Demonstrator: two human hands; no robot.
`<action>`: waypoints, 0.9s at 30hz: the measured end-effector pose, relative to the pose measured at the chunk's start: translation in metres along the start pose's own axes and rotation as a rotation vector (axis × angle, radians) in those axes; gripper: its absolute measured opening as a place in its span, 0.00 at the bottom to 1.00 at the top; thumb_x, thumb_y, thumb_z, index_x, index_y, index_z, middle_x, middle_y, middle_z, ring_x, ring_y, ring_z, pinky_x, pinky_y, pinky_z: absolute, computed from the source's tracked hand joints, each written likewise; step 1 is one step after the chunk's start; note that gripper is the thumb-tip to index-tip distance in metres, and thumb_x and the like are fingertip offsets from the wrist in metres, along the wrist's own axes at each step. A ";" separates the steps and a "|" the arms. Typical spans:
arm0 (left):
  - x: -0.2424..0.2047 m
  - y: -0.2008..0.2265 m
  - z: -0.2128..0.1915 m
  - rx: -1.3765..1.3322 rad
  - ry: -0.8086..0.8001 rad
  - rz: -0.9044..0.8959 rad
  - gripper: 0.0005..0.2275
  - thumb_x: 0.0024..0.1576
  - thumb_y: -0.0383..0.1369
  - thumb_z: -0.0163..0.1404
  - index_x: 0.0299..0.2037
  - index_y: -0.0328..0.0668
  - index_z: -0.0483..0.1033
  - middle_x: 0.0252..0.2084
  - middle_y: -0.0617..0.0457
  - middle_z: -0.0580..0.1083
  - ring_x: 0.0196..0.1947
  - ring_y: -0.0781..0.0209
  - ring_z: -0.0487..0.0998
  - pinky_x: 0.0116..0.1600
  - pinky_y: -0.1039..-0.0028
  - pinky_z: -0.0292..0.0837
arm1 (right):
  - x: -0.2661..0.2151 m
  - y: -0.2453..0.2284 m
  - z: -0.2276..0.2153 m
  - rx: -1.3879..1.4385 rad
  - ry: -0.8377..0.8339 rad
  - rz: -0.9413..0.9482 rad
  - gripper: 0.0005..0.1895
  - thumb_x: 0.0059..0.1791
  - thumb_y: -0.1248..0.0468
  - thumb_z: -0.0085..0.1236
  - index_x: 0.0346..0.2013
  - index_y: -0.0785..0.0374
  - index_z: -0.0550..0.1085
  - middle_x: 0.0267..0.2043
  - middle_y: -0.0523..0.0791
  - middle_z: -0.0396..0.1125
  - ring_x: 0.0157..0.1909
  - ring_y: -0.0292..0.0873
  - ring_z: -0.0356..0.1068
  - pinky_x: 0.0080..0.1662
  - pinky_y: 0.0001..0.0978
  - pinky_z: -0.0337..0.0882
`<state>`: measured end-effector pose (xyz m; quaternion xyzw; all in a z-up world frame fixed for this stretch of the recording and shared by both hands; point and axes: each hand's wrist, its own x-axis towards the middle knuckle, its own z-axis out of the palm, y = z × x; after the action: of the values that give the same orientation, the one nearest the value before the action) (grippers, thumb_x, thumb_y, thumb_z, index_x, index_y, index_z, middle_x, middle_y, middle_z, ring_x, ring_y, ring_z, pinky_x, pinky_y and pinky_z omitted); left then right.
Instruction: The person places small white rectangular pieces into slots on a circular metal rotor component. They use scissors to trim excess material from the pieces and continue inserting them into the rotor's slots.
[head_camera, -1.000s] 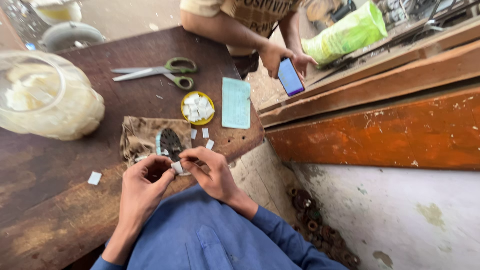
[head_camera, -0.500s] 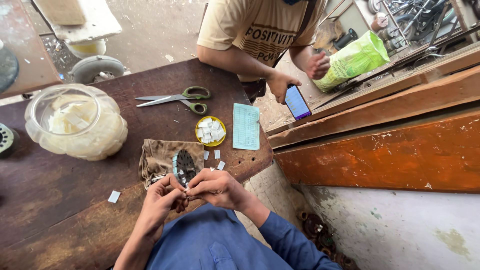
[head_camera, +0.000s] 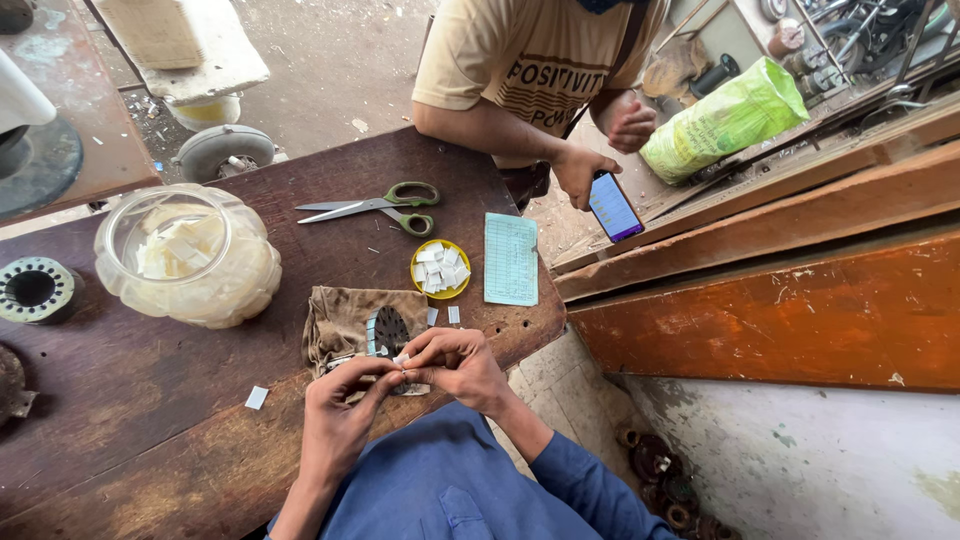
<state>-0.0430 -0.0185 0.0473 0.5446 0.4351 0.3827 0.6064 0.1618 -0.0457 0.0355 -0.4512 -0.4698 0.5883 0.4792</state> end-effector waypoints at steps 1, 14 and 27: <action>-0.001 -0.002 0.000 0.000 0.004 -0.010 0.06 0.55 0.27 0.59 0.40 0.35 0.83 0.35 0.52 0.83 0.35 0.68 0.83 0.41 0.77 0.79 | -0.001 0.001 0.000 0.001 -0.003 0.010 0.06 0.47 0.79 0.65 0.37 0.70 0.79 0.49 0.49 0.74 0.48 0.38 0.76 0.52 0.28 0.78; 0.004 -0.012 0.006 0.028 0.049 -0.086 0.05 0.58 0.29 0.56 0.40 0.34 0.79 0.36 0.51 0.81 0.39 0.67 0.81 0.47 0.76 0.76 | 0.008 -0.007 0.005 -0.207 -0.006 -0.015 0.06 0.47 0.76 0.67 0.39 0.69 0.81 0.50 0.48 0.74 0.50 0.38 0.75 0.52 0.28 0.76; 0.026 -0.038 -0.008 -0.059 0.088 -0.196 0.32 0.50 0.30 0.63 0.67 0.42 0.65 0.59 0.47 0.73 0.51 0.62 0.78 0.53 0.72 0.79 | 0.030 0.034 -0.004 -0.151 0.321 0.078 0.06 0.46 0.76 0.66 0.37 0.69 0.81 0.38 0.44 0.77 0.40 0.34 0.76 0.45 0.25 0.76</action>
<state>-0.0428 0.0040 0.0061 0.4641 0.5012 0.3578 0.6367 0.1572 -0.0190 -0.0012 -0.5921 -0.4123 0.4896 0.4896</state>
